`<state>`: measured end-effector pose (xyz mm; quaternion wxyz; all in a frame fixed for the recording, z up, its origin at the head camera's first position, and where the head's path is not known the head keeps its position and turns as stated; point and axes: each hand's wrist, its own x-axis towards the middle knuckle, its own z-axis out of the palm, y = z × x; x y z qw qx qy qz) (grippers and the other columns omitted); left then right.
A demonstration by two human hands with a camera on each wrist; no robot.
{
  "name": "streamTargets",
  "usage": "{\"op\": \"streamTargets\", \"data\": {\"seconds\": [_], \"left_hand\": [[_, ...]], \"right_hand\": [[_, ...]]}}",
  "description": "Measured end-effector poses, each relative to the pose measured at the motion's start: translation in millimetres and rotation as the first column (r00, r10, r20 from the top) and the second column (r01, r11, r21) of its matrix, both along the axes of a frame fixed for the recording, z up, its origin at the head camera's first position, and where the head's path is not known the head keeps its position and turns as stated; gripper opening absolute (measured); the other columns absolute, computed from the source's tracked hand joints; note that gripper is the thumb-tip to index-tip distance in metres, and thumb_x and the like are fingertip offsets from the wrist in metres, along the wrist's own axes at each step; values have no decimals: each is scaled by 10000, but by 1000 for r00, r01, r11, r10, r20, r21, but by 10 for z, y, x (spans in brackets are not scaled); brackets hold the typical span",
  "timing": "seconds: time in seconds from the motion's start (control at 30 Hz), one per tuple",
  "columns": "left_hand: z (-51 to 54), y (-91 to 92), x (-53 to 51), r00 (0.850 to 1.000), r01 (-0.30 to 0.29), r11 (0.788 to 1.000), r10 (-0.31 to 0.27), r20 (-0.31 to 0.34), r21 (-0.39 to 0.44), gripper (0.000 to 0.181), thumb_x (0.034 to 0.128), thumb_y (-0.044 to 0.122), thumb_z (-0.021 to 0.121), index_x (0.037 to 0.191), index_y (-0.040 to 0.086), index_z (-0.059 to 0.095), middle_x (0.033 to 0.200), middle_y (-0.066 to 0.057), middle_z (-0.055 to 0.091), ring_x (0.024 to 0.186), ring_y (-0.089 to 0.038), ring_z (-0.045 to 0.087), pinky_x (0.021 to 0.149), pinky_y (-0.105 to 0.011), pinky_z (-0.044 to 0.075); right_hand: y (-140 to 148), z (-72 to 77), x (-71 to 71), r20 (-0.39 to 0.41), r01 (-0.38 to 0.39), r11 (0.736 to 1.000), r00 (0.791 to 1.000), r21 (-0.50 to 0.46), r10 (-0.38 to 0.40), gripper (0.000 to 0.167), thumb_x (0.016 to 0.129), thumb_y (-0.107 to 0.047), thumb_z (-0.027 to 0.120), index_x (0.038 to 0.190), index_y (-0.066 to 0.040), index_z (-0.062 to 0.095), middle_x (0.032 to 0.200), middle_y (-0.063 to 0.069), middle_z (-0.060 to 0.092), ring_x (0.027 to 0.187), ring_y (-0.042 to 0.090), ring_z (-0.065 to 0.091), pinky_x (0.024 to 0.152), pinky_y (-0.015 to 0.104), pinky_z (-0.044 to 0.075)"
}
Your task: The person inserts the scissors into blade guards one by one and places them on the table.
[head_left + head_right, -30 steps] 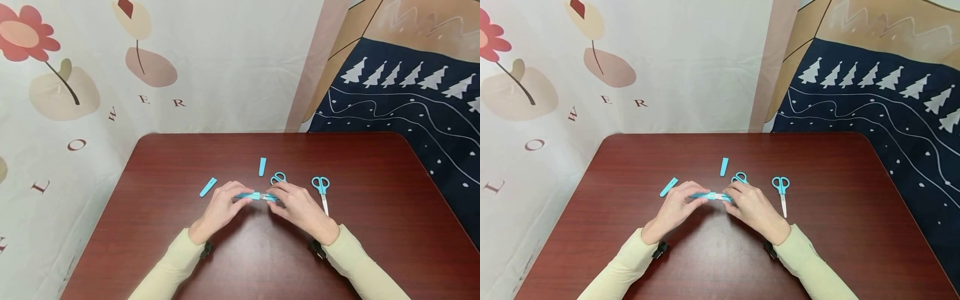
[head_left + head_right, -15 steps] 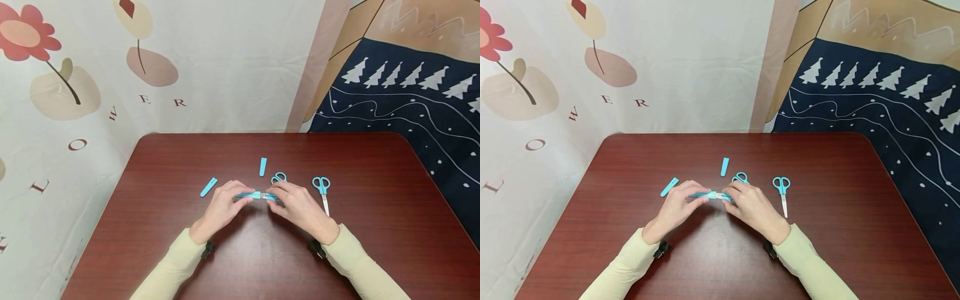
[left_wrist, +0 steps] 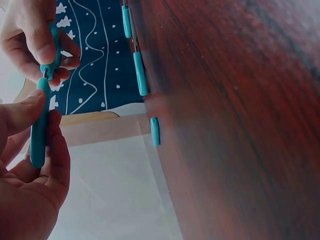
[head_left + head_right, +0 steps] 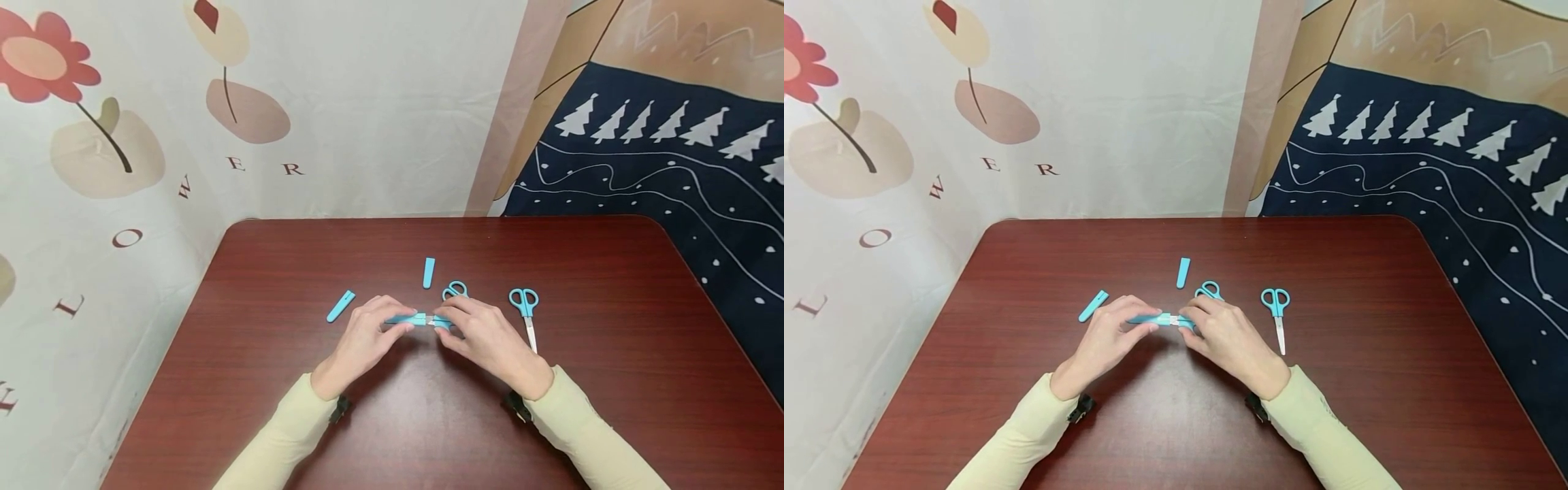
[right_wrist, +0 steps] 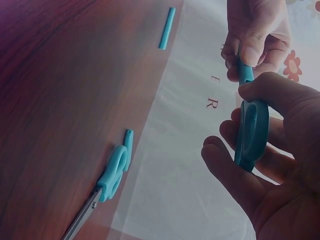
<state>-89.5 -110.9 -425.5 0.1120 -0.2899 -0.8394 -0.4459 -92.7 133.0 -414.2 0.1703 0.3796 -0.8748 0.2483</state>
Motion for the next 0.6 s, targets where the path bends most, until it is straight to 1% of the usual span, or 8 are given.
{"op": "streamTargets", "data": {"seconds": [0.4,0.6], "left_hand": [[9,6,17,1000,2,1000,-2,26,4,205,868,28,829,1069,42,791,1002,-22,705,952,-190,660,744,-226,595],[1,6,16,1000,9,1000,-9,27,6,205,866,22,829,1066,41,792,999,-23,705,948,-191,656,741,-227,595]], "right_hand": [[-8,22,9,-13,-14,1000,1000,4,14,251,845,-119,865,1066,-54,766,1055,44,695,843,132,663,693,262,582],[-8,13,9,-29,-22,1000,999,0,22,250,839,-110,865,1059,-46,763,1061,54,697,847,147,667,691,273,581]]}}
